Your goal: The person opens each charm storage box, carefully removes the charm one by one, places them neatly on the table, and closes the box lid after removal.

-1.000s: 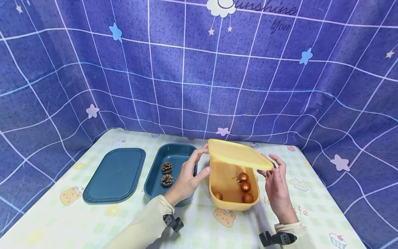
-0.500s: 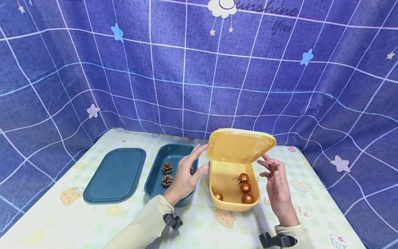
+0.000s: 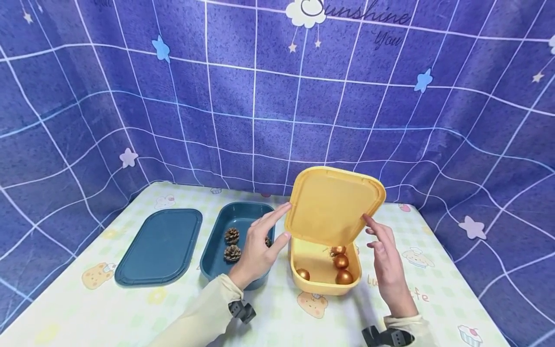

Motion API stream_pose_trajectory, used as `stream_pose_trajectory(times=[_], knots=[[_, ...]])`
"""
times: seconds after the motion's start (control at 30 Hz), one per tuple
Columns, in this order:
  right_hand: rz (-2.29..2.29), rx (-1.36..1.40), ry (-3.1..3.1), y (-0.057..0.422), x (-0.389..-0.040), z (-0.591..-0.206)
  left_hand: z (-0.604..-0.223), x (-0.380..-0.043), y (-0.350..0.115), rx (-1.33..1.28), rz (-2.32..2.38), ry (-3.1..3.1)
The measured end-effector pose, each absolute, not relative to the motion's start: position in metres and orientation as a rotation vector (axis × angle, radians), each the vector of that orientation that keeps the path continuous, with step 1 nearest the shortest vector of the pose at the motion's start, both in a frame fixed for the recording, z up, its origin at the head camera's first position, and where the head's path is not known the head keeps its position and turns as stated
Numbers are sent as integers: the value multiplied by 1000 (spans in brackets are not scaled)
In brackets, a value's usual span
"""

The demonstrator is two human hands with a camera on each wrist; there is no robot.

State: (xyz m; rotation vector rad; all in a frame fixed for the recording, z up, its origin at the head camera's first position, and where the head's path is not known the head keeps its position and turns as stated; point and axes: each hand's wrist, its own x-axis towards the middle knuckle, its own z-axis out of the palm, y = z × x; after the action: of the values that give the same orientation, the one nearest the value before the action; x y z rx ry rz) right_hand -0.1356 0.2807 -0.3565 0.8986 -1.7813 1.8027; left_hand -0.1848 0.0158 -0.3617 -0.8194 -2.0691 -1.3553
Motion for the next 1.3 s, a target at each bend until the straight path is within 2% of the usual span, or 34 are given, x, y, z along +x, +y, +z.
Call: stream_pose_trajectory(times=[0.3,0.47,0.67,1.0,1.3], knots=[[1817,754,-1821,281,-133,-360,-365,-182,19,-869,-1397,-2082],[1580,505,-2022,281,-130,-363,-366,-179,22,-888,-1490,-2093],[1506,279,-2227,281,-127,-359,-368,-177,24,-928,-1531,-2101],[1735,203,-2205,289,-134,-356,-366,-174,23,-965,-1557,-2166],[1652,196,-2282,322,-150,-360,-367,-175,1,-920,-1605,-2201]])
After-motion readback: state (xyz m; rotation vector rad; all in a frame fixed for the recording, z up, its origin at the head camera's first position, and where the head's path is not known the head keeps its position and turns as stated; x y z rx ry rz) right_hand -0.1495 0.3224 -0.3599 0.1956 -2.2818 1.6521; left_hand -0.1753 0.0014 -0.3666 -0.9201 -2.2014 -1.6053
